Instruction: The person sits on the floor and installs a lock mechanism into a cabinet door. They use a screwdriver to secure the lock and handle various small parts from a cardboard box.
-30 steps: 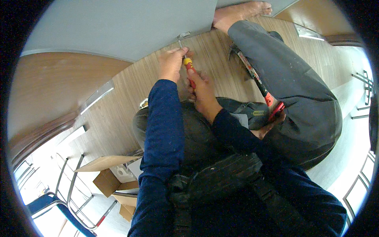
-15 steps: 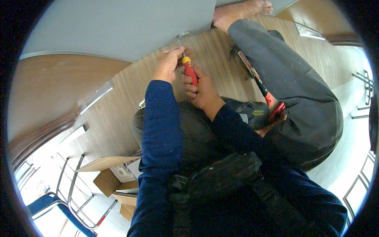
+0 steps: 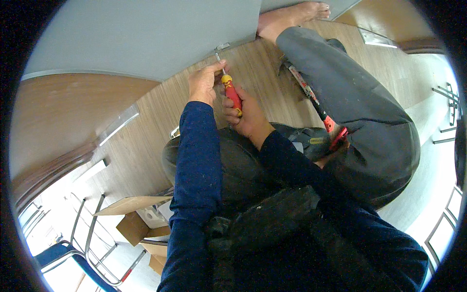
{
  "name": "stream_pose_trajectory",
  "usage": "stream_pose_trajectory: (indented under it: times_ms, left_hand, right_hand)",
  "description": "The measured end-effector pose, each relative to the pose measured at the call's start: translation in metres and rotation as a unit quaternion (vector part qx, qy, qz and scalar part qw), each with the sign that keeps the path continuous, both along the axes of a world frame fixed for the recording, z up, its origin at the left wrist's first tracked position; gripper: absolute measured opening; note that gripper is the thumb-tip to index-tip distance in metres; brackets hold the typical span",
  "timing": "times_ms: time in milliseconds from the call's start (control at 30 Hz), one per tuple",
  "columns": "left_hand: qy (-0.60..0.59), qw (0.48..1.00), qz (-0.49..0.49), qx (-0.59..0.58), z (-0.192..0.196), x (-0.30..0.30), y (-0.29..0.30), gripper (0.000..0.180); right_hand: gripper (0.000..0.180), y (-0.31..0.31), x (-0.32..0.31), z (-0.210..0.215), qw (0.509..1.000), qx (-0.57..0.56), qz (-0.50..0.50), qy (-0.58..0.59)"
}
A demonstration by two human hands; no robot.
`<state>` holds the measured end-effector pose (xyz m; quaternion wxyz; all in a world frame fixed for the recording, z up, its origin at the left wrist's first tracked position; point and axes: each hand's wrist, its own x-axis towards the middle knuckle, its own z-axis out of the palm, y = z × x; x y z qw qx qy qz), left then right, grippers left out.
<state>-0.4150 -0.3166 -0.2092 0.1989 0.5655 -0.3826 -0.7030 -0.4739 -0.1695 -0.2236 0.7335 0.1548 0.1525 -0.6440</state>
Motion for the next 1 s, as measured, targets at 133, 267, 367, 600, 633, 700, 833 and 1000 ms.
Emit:
stream_pose_trajectory:
  times_ms: [133, 267, 367, 600, 633, 700, 833, 1000]
  left_hand:
    - [-0.019, 0.999, 0.015, -0.027, 0.001, 0.001, 0.002, 0.031]
    - [-0.043, 0.995, 0.021, -0.082, 0.013, -0.006, 0.008, 0.030]
    - [0.011, 0.999, 0.042, -0.027, 0.000, 0.009, -0.001, 0.027]
    - [0.030, 0.998, 0.026, -0.038, -0.005, 0.005, -0.005, 0.023]
    - [0.026, 0.998, 0.033, -0.045, -0.005, 0.007, -0.004, 0.024]
    - [0.003, 0.996, 0.055, -0.068, 0.001, 0.004, -0.002, 0.021]
    - [-0.027, 0.991, 0.080, -0.102, 0.016, -0.005, 0.002, 0.016]
    - [-0.042, 0.986, 0.091, -0.130, 0.004, -0.004, 0.000, 0.022]
  right_hand:
    - [0.030, -0.013, 0.034, 0.029, 0.751, 0.234, -0.030, 0.617]
    - [0.031, -0.016, 0.026, 0.009, 0.798, 0.207, -0.072, 0.562]
    - [0.032, -0.008, 0.011, 0.019, 0.997, 0.051, 0.017, 0.050]
    - [0.031, -0.013, 0.015, 0.024, 0.939, 0.146, 0.028, 0.311]
    - [0.031, -0.016, 0.016, 0.024, 0.920, 0.148, 0.032, 0.361]
    - [0.032, -0.020, 0.018, 0.019, 0.874, 0.155, 0.039, 0.459]
    - [0.031, -0.011, -0.007, 0.003, 0.980, -0.146, 0.040, -0.130]
    - [0.031, -0.014, 0.019, 0.012, 0.898, 0.135, 0.029, 0.419]
